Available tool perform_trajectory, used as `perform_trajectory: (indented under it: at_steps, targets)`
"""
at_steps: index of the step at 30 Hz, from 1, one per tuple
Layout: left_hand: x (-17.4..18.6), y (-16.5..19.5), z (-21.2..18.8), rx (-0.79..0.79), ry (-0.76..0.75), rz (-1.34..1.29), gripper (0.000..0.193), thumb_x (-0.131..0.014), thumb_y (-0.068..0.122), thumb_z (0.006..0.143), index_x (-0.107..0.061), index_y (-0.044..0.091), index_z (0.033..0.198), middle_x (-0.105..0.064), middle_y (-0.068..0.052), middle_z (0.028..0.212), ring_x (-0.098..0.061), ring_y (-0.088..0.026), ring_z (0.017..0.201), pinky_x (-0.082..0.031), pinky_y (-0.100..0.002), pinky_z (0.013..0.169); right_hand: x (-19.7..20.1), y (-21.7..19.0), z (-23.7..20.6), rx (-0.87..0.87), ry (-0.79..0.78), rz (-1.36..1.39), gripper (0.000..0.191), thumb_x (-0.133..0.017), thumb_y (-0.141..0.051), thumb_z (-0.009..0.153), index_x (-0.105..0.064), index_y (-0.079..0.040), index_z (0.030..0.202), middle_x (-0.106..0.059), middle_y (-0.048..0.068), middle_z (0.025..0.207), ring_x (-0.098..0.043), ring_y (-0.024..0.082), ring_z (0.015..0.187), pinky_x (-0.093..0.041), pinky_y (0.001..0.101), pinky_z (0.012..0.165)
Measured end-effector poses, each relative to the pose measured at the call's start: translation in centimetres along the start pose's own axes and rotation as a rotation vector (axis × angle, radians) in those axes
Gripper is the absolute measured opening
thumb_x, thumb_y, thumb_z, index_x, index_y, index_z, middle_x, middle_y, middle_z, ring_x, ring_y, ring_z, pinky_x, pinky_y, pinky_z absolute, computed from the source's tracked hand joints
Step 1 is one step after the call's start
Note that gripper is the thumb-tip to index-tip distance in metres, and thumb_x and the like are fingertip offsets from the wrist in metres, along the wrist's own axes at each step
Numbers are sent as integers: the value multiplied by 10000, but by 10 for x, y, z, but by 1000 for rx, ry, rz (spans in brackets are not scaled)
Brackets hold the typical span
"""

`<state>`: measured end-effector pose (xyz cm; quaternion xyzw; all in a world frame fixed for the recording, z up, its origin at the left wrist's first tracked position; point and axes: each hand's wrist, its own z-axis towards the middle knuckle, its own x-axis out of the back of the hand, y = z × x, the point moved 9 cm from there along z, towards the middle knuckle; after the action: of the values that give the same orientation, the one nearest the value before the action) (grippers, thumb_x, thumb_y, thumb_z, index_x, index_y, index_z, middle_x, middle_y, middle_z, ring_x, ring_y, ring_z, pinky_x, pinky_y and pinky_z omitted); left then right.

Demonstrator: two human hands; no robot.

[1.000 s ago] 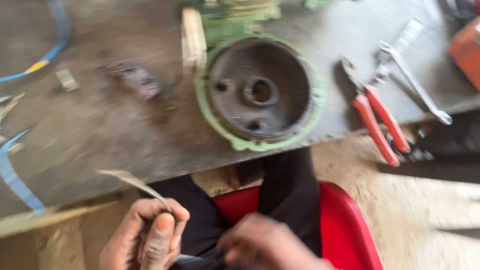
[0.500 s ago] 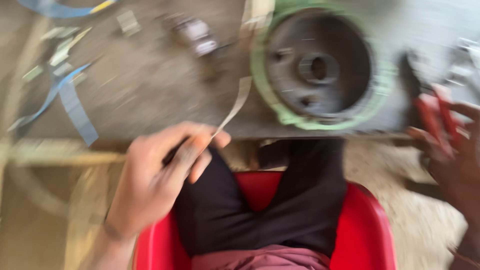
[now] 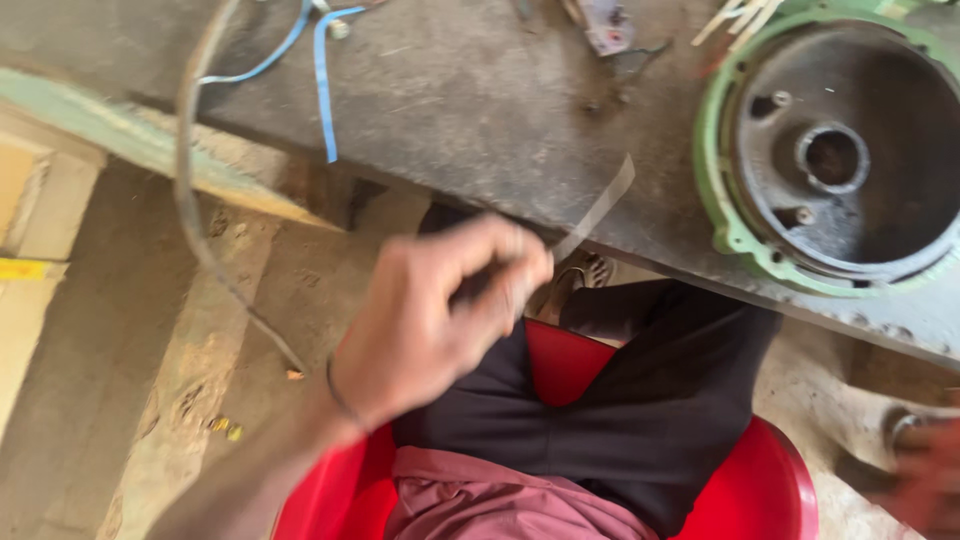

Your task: The person strips the insulation from blue and gray wires using pliers, then connects the exposed ends to terminals on a green motor housing. The person also uses a small metal tool to tighten screws on a terminal block.

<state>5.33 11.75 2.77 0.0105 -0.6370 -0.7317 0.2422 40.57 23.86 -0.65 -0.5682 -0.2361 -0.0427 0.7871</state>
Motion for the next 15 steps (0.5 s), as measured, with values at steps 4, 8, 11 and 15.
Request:
perform_trajectory:
  at_steps: [4, 8, 11, 15]
  targets:
    - [-29, -14, -21, 72, -1, 159, 132, -747, 155, 953, -743, 38, 1014, -730, -54, 754, -620, -121, 527, -451, -261, 492, -66, 31, -47, -311, -385, 408, 639, -608, -10, 738, -588, 68, 1372, -456, 225, 1502, -383, 337, 1428, -287, 445, 1162]
    - [-40, -13, -26, -108, -13, 188, 110, -726, 111, 964, -699, 32, 1036, -749, -75, 905, -758, -198, 769, -580, -289, 635, -128, 36, -95, -515, -721, 566, 683, -572, 29, 708, -588, 78, 1389, -425, 231, 1569, -343, 332, 1502, -248, 441, 1214]
    - [-43, -23, -30, -112, -52, 290, 106, -733, 99, 942, -686, 31, 1008, -749, -69, 885, -756, -225, 776, -586, -324, 629, -150, 33, -104, -626, -771, 614, 707, -575, 40, 690, -595, 85, 1395, -397, 215, 1605, -312, 315, 1535, -206, 432, 1249]
    - [-51, -40, -31, -113, -112, 301, 102, -744, 110, 918, -702, 42, 981, -740, -69, 838, -738, -238, 722, -563, -349, 589, -166, 36, -99, -725, -766, 553, 745, -555, 25, 652, -592, 83, 1393, -435, 194, 1582, -376, 287, 1518, -261, 416, 1231]
